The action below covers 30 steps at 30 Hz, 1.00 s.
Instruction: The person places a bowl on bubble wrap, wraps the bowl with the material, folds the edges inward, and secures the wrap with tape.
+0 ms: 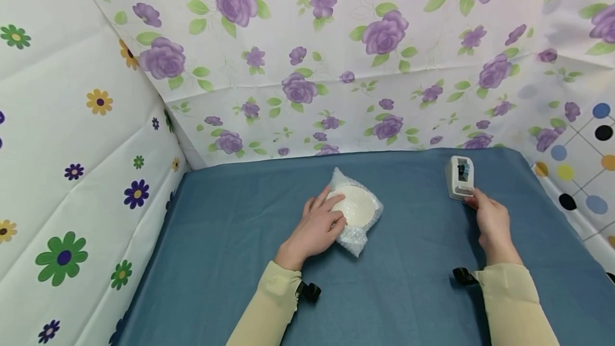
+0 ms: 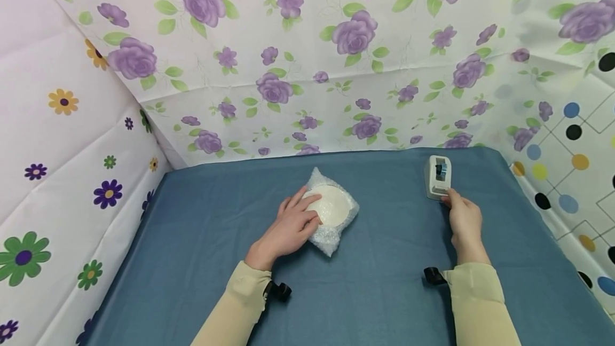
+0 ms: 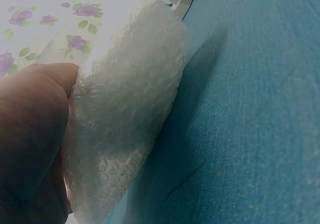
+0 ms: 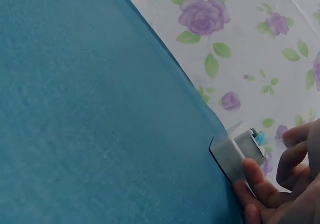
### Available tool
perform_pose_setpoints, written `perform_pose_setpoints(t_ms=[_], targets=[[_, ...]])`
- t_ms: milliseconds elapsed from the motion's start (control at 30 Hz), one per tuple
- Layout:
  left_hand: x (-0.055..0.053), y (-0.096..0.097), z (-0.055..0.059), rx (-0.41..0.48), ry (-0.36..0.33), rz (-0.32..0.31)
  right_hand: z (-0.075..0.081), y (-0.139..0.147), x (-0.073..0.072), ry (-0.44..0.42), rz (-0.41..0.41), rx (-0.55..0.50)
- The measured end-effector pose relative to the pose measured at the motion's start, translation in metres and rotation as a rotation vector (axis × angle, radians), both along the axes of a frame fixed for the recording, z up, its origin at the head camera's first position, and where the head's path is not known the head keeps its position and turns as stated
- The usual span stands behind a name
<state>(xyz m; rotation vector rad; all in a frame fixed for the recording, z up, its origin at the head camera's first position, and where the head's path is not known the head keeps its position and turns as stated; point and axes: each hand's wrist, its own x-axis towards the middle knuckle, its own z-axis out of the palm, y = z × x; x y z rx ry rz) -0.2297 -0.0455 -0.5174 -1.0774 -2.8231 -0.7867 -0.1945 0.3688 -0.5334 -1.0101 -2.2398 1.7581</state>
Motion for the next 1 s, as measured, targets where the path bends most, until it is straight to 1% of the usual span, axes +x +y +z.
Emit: perform_pose_setpoints(t_ms=[100,233,333,433,667,900,1000], targets=[[-0.0003,0.0001,-0.0002,-0.003,-0.001,-0.001,-0.0013,0.0006,0.0025,0.007,0.010,0.003],[-0.0013,-0.0003,-0.0014,0.000,0.002,-0.001,-0.0028,0.0012,0.0055,0.011,0.051,-0.001],[-0.0014,-0.0004,-0.0015,0.003,0.000,-0.001,-0.0034,0.0009,0.0065,0.011,0.066,-0.007],[-0.0005,0.0000,-0.0003,0.002,-0.005,-0.001,-0.0025,0.0018,0.0054,-0.003,0.061,-0.017],[0.0011,0.0011,-0.0007,0.015,-0.001,-0.004,0.0015,0.0075,0.0026,-0.067,0.055,-0.077],[0.0017,0.0016,-0.0021,0.005,-0.007,0.002,0.0014,0.0090,0.0032,-0.066,0.059,-0.058],[0.0018,0.0018,-0.0016,0.004,-0.007,0.008,0.0015,0.0099,0.0035,-0.070,0.084,-0.057]])
